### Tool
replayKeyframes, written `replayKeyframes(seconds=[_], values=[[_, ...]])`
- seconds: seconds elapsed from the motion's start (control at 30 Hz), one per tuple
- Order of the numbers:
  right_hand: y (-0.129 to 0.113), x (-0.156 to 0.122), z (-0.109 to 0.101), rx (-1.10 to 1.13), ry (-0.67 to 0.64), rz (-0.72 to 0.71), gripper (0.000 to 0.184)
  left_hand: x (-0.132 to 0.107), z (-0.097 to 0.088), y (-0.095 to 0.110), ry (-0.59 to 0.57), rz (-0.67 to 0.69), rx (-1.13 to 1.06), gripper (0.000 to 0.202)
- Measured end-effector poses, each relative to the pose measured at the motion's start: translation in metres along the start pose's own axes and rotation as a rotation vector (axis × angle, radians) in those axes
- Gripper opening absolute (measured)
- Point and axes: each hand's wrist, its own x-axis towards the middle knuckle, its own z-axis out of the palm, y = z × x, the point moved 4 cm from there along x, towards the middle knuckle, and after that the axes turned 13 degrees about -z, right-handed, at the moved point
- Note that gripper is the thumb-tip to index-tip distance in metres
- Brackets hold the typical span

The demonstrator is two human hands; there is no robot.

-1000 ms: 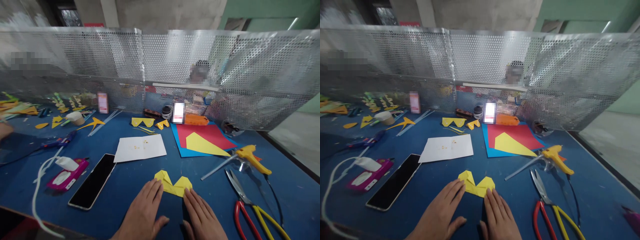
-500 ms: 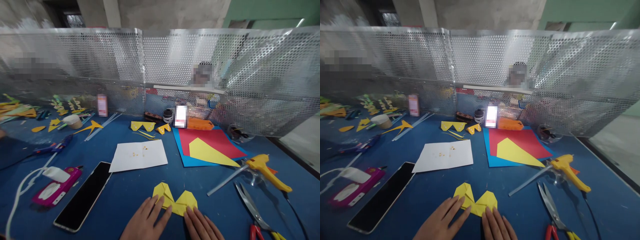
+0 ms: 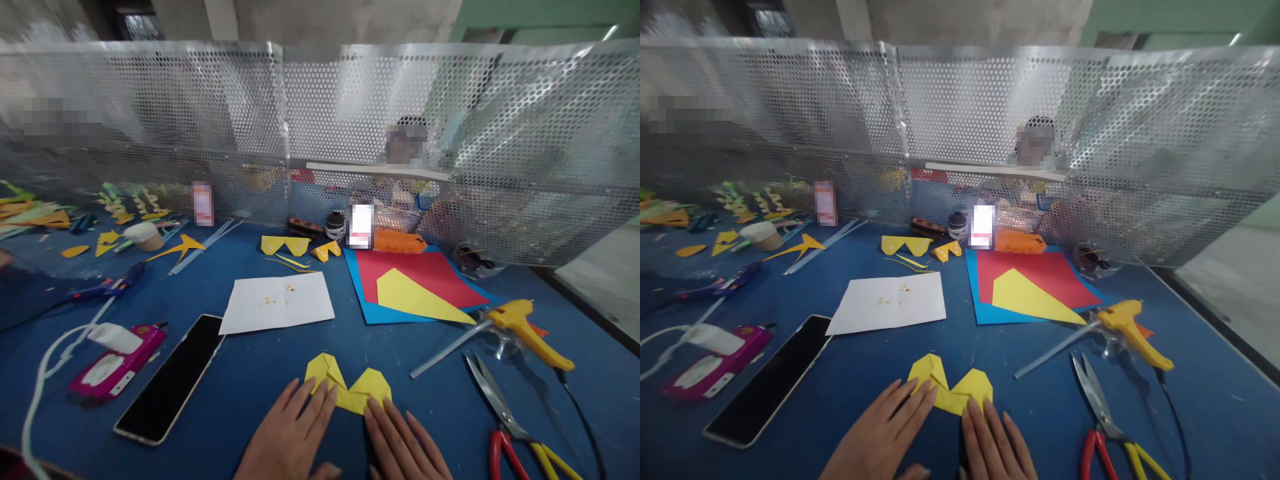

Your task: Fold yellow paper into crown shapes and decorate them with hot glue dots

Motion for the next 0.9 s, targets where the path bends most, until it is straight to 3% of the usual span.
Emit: replayKeyframes(seconds=[0.07, 0.33, 0.53, 0.7, 0.9], values=[[0.003, 0.007, -0.009, 0.051, -0.050, 0.009, 0.037, 0.000, -0.003, 0.003, -0.010, -0.013, -0.038, 0.069], [-0.001, 0.022, -0.027, 0.337, -0.228, 0.317, 0.039, 0.008, -0.007, 0.007, -0.132, -0.133, -0.160, 0.063], [0.001, 0.023, -0.032, 0.383, -0.271, 0.319, 0.041, 0.009, -0.011, 0.016, -0.108, -0.068, -0.179, 0.063], [0.003, 0.024, -0.036, 0.370, -0.294, 0.332, 0.044, 0.014, -0.011, 0.031, -0.211, -0.006, -0.161, 0.077], [0.000, 0.031, -0.036, 0.335, -0.297, 0.322, 0.041, 0.018, -0.009, 0.036, -0.262, -0.034, -0.169, 0.078]])
